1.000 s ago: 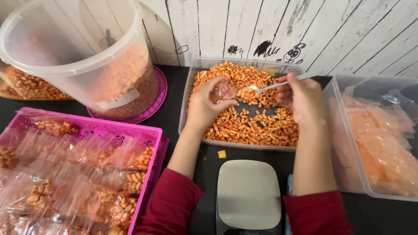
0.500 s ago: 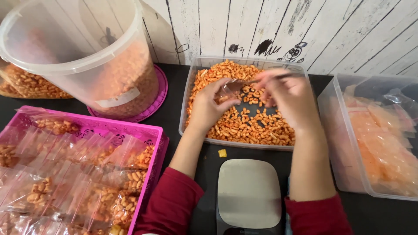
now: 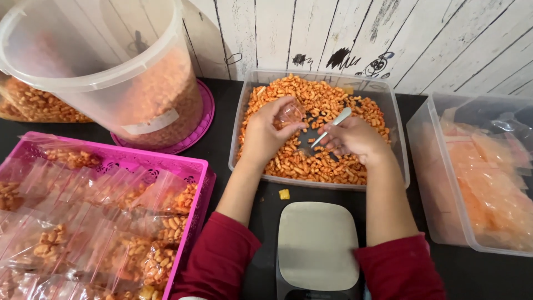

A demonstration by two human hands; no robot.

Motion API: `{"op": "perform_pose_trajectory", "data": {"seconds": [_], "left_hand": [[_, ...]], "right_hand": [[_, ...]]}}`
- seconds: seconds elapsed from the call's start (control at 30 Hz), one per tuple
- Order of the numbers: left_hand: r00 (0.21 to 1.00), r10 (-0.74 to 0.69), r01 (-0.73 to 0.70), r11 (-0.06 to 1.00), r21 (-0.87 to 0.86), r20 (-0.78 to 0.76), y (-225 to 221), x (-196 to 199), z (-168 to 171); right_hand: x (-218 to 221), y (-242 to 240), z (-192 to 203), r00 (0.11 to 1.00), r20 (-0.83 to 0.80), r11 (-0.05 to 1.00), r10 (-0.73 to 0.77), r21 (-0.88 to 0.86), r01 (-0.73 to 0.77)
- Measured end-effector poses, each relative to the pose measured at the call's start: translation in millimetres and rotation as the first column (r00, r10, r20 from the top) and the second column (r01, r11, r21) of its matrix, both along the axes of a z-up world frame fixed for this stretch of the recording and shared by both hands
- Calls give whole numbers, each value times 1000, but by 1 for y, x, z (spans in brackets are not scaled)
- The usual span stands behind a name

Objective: Portioning and weighing small snacks into plastic bags using a spoon and a digital scale.

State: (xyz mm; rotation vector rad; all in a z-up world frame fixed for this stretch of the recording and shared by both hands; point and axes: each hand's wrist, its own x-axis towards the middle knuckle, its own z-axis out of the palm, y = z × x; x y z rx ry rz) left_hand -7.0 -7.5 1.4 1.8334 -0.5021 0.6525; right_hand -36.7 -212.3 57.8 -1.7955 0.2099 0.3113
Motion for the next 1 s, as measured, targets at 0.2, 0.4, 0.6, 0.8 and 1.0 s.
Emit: {"op": "perform_pose_trajectory", "data": {"seconds": [0.2,0.4,0.6,0.8,1.0], "left_hand": [[1000,-23,23,1000,2,2,0,1,-2],[999,-33,33,999,6,-7,-2,3,-8],[997,-65,66,997,30,-34,-2,1,-8],[983,-152,153,988,6,-108,-9,-9,1],[983,-166,170,984,48,-79,-5,-11,10]], "right_hand": [[22,-26,-26,989,25,983,-147,113,144],[20,-57,-15,951,136,956,-277,136,259],[18,-75,-2,890,301,937,-344,177,302],[3,-45,22,846,377,926,-378,156,344],[-28,14,54,870,487,996,-85,39,76]]}}
